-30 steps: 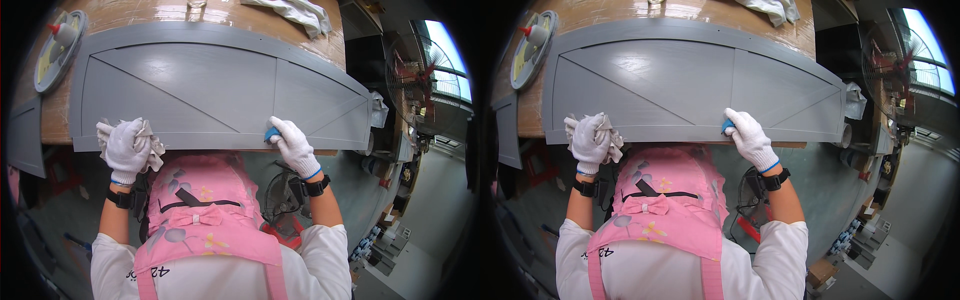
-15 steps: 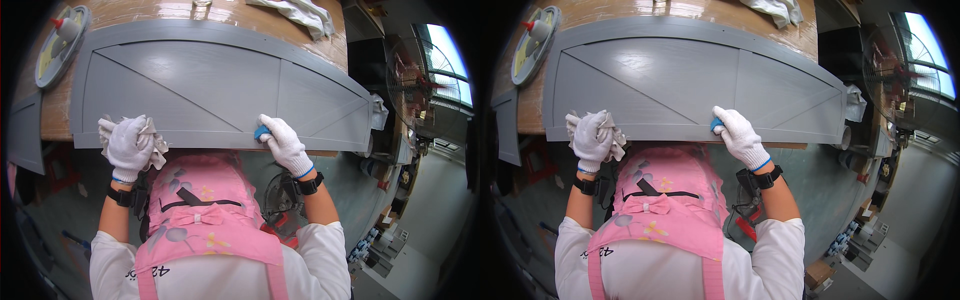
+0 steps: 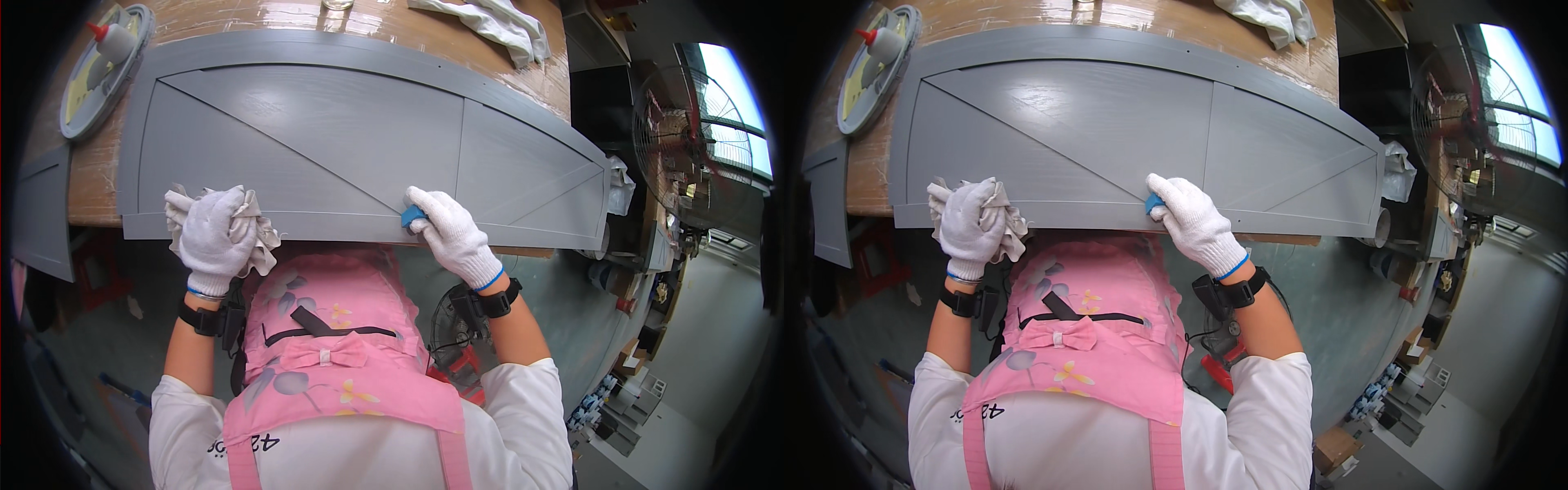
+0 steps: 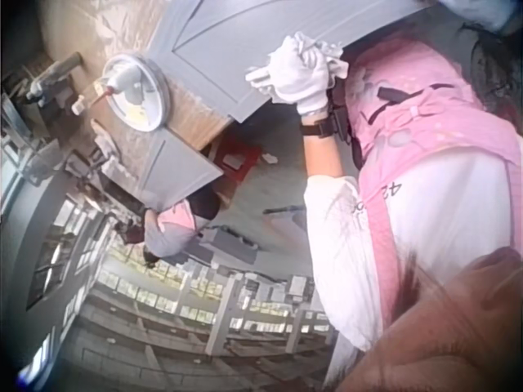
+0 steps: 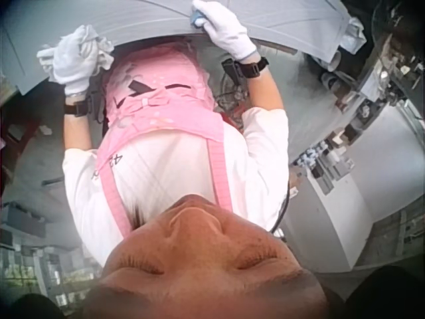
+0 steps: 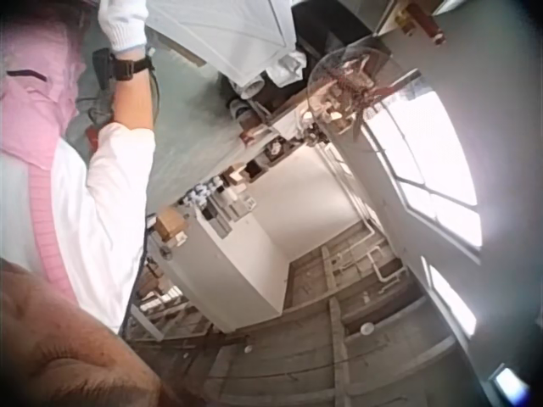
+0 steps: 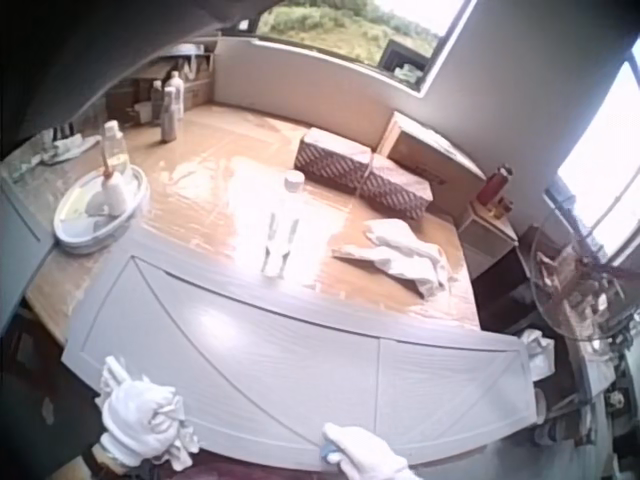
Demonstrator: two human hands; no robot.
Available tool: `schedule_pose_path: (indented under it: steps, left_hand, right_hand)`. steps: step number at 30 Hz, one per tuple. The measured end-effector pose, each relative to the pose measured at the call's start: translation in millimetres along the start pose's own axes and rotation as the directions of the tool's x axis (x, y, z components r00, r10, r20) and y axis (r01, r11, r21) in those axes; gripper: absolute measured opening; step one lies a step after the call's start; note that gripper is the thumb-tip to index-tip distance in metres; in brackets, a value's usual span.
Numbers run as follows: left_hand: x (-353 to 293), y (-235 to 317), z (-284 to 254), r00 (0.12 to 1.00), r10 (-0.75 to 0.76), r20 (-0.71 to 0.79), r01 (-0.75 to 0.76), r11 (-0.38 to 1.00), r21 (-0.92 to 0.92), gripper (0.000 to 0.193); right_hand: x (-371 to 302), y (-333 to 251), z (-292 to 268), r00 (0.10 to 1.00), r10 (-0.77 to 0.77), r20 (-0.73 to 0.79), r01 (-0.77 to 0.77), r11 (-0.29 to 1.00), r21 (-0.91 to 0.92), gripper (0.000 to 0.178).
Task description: Sand a grey furniture panel using a blue sanding block and a white cloth.
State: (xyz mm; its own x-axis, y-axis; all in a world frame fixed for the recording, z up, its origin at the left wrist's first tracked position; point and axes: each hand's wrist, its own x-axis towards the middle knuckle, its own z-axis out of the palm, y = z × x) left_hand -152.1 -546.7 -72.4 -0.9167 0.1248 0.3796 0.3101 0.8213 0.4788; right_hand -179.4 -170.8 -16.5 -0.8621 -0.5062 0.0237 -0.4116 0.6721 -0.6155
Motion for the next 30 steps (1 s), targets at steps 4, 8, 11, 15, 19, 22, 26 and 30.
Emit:
schedule_pose_path:
  steps: [4,8,11,15,19,22,26,30]
  left_hand:
    - [-0.8,-0.7,-0.2,1.0,-0.001,0.001,0.001,1.0,0.004,0.046]
    - [-1.1,-1.3,3.1,1.0,-0.009,-0.011,0.009,1.0,-0.005,0.047]
    - [1.5,2.4,4.0,1.0,-0.018,-0.009,0.019,1.0,0.023,0.046]
    - [1.0,1.6,0.2,0.999,-0.024,0.025,0.024,1.0,-0.011,0.046]
    - [1.6,3.3,0.8,1.0,-0.025,0.013,0.025,1.0,0.011,0.044]
    - [1.2,1.4,1.5,1.0,-0.002,0.012,0.002,0.999,0.042,0.047]
    - [0.9,0.9,1.6,1.0,0.01,0.01,-0.011,0.999,0.051,0.048]
    - [-0.4,-0.9,1.8,1.0,-0.004,0.016,0.004,0.999,0.05,0.047]
  right_hand:
    - [-6.4,4.8,-6.1,0.999,0.052,0.014,-0.052,0.998,-0.023,0.042]
    - [3.6,-2.7,9.2,1.0,-0.021,-0.002,0.021,1.0,0.005,0.045]
    - [12.7,-10.0,19.7,0.999,-0.052,-0.015,0.052,0.999,0.01,0.046]
    - [-8.8,1.1,-6.3,0.997,0.044,-0.058,-0.04,0.998,0.055,0.044]
    - [-57.2,34.3,-39.4,0.951,0.167,-0.262,-0.186,0.981,-0.051,0.04]
    - [-64.8,36.9,-43.9,0.952,0.171,-0.253,-0.188,0.981,-0.047,0.04]
    - [-56.4,34.9,-35.8,0.974,0.107,-0.199,-0.113,0.993,-0.02,0.042]
    - [-48.3,35.7,-30.4,0.989,0.052,-0.136,-0.064,0.994,-0.085,0.049]
